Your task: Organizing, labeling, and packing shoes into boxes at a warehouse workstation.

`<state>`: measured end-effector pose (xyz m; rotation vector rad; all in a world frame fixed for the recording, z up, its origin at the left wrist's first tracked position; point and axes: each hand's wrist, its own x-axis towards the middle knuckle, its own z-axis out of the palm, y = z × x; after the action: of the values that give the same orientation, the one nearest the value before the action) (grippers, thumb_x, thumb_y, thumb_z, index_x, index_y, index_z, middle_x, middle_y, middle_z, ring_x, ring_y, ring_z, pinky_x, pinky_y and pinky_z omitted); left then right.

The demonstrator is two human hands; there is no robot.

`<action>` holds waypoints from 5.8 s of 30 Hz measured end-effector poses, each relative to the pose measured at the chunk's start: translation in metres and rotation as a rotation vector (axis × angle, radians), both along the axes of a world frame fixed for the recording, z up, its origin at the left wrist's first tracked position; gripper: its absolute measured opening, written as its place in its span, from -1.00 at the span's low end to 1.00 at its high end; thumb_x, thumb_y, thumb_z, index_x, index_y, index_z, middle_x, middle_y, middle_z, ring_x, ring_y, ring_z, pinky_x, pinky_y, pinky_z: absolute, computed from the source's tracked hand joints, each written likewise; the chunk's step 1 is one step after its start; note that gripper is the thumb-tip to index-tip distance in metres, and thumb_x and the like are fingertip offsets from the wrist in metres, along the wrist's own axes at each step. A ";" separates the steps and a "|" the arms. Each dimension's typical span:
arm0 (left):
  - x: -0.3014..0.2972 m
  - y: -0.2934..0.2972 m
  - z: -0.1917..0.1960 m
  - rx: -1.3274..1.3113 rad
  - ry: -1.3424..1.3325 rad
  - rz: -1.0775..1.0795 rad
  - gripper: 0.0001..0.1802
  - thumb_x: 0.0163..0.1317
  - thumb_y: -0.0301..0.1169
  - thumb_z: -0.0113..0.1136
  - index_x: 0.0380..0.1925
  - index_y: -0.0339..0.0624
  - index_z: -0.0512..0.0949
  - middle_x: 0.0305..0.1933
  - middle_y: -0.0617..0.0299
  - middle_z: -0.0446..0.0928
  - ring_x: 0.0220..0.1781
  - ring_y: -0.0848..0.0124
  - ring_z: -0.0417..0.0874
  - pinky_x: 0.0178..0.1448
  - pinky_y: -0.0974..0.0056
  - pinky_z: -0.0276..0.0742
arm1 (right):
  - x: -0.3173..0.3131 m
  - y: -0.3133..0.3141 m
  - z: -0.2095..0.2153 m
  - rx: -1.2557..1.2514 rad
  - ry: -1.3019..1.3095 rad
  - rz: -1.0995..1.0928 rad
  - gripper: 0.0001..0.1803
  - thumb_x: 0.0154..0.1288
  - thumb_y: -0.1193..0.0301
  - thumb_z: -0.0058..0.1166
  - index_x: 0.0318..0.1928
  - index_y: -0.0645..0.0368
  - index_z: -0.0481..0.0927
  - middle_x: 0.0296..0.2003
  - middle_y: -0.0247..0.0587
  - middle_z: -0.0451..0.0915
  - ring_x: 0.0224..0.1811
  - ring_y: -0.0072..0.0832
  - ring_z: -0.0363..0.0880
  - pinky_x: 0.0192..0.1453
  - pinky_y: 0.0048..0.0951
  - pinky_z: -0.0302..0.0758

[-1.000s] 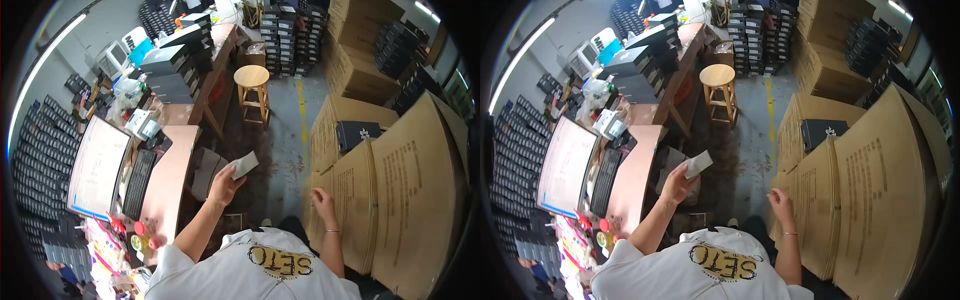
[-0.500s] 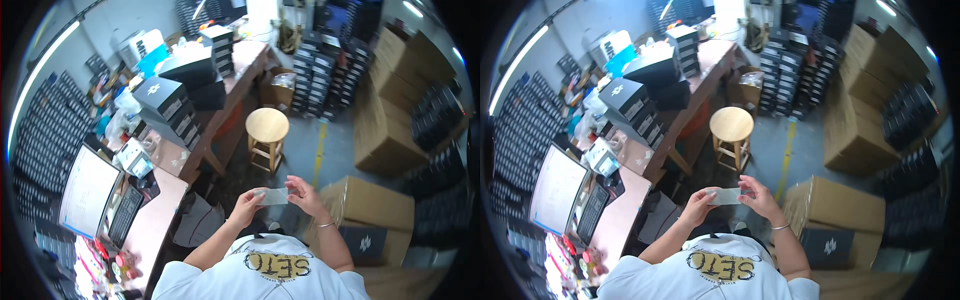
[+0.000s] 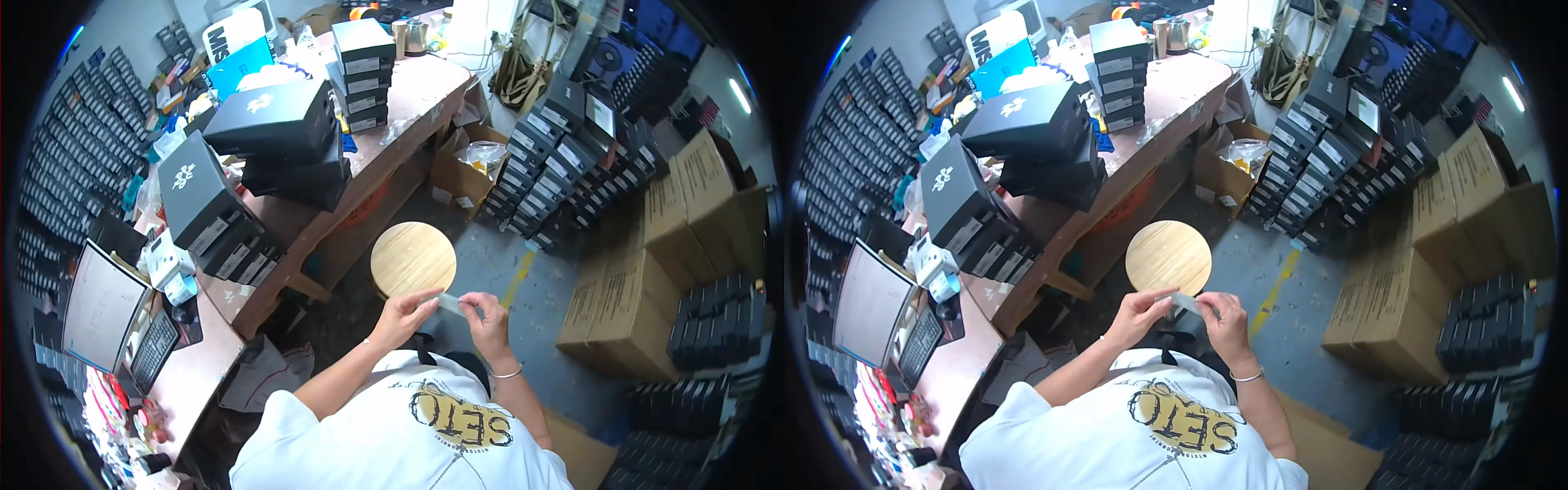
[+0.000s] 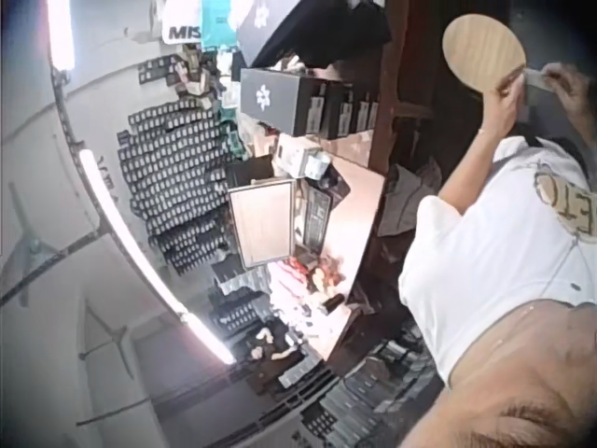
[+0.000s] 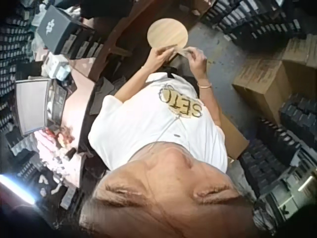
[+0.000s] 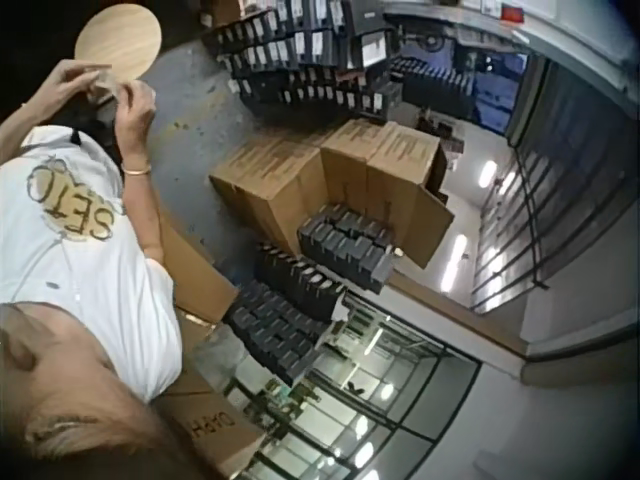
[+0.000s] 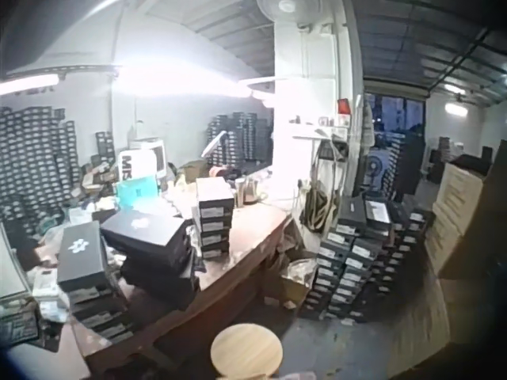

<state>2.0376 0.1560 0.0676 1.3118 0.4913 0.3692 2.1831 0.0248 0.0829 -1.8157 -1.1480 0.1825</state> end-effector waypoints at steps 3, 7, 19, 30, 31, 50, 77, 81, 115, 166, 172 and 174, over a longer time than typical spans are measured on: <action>0.052 0.027 0.006 0.449 -0.040 0.150 -0.61 0.29 -0.36 0.19 0.10 -0.24 0.52 0.08 0.13 0.49 0.00 0.48 0.55 -0.05 0.45 0.49 | 0.057 0.036 0.009 0.123 -0.182 0.031 -0.92 0.18 0.47 0.18 -0.34 0.14 0.54 -0.40 -0.19 0.59 -0.28 -0.18 0.54 0.00 -0.21 0.44; 0.108 0.077 0.005 0.230 -0.156 0.570 -0.19 0.09 -0.47 0.32 0.34 -0.26 0.18 0.30 -0.01 0.32 0.30 0.25 0.39 0.35 0.24 0.30 | 0.145 0.075 0.018 0.155 -0.266 0.131 -0.93 0.17 0.48 0.17 -0.34 0.13 0.54 -0.43 -0.21 0.58 -0.30 -0.23 0.54 0.03 -0.19 0.41; 0.306 0.092 0.002 0.920 0.553 -0.103 -0.79 0.14 -0.25 0.24 -0.26 -0.08 0.64 -0.31 0.22 0.61 -0.10 0.26 0.59 0.42 -0.29 -0.06 | 0.356 0.145 0.008 -0.149 -0.348 0.794 -0.82 0.17 0.40 0.18 -0.20 0.11 0.56 -0.32 -0.27 0.61 -0.20 -0.36 0.57 0.18 -0.20 0.31; 0.352 0.227 -0.019 0.590 0.687 0.086 -0.81 0.04 -0.34 0.22 -0.41 -0.21 0.65 -0.46 0.00 0.60 -0.36 0.07 0.64 -0.19 0.11 0.53 | 0.409 0.274 -0.038 -0.328 0.089 0.901 -0.13 0.14 0.31 0.26 0.37 0.30 0.09 0.36 0.23 0.06 0.41 0.03 0.11 0.44 -0.19 0.10; 0.353 0.246 -0.024 0.606 0.708 0.083 -0.81 0.01 -0.33 0.22 -0.43 -0.20 0.66 -0.45 -0.02 0.60 -0.35 0.05 0.64 -0.22 0.11 0.53 | 0.413 0.295 -0.040 -0.319 0.081 0.856 -0.11 0.13 0.30 0.27 0.38 0.30 0.07 0.38 0.24 0.02 0.41 0.05 0.10 0.44 -0.20 0.09; 0.237 0.601 -0.174 -0.020 -0.027 1.767 -0.51 0.35 -0.14 0.05 0.14 -0.20 0.29 0.13 0.06 0.42 0.08 0.19 0.52 0.25 0.11 0.39 | 0.388 0.792 -0.203 -0.631 1.361 0.411 -0.54 0.34 0.10 0.08 0.06 0.16 0.43 -0.37 -0.42 0.45 -0.40 -0.64 0.43 -0.38 -0.57 0.43; 0.649 0.662 -0.129 -0.125 0.106 1.058 0.06 0.22 -0.12 0.24 0.42 -0.31 -0.29 0.43 -0.29 0.01 0.20 0.05 0.51 0.21 0.18 0.44 | 0.770 0.747 -0.266 -0.767 0.829 0.176 -0.73 0.33 0.16 0.04 -0.31 0.11 0.52 -0.55 -0.42 0.46 -0.59 -0.64 0.36 -0.54 -0.57 0.33; 0.574 0.604 -0.029 0.017 0.024 0.970 0.01 0.26 -0.25 0.20 0.46 -0.04 -0.33 0.46 -0.11 0.03 0.15 0.15 0.55 0.17 0.22 0.47 | 0.759 0.714 -0.289 -0.866 0.672 0.207 -0.76 0.34 0.22 0.04 -0.32 0.12 0.54 -0.56 -0.40 0.47 -0.61 -0.64 0.37 -0.56 -0.57 0.33; 0.371 0.570 -0.156 -0.541 -0.203 1.317 -0.04 0.11 -0.50 0.33 0.30 -0.34 -0.18 0.06 -0.15 0.39 0.03 0.26 0.52 0.03 0.23 0.55 | 0.461 0.717 -0.109 -1.054 0.808 0.508 -0.54 0.20 0.16 0.26 -0.11 0.32 0.53 -0.31 -0.20 0.59 -0.29 -0.49 0.56 -0.22 -0.49 0.50; 0.290 0.583 -0.049 -0.157 -0.085 1.406 -0.83 0.28 -0.46 0.16 -0.21 -0.35 0.58 -0.25 0.32 0.58 -0.23 0.59 0.52 -0.07 0.46 0.40 | 0.387 0.789 -0.063 -0.613 -0.013 1.039 -0.67 0.23 0.23 0.11 -0.30 0.32 0.59 -0.36 0.12 0.60 -0.31 -0.06 0.61 -0.20 -0.19 0.50; 0.359 0.591 -0.057 -0.383 -0.243 1.200 -0.83 0.27 -0.47 0.18 -0.19 -0.34 0.56 -0.21 0.28 0.60 -0.22 0.59 0.54 -0.08 0.45 0.43 | 0.393 0.991 -0.138 -0.499 -0.453 0.891 -0.80 0.18 0.39 -0.01 -0.32 0.24 0.64 -0.31 0.09 0.63 -0.18 -0.01 0.61 -0.10 -0.11 0.54; 0.380 0.592 -0.061 -0.369 -0.230 1.164 -0.80 0.26 -0.49 0.19 -0.15 -0.35 0.56 -0.19 0.27 0.59 -0.21 0.58 0.53 -0.06 0.44 0.41 | 0.396 1.023 -0.184 -0.575 -0.618 0.942 -0.81 0.16 0.42 -0.01 -0.35 0.20 0.65 -0.34 0.04 0.65 -0.21 -0.07 0.64 -0.14 -0.14 0.57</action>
<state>2.4171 0.7485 0.0069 0.4955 1.0437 1.3015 2.5791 1.0478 -0.1008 -1.6834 -2.5588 0.5616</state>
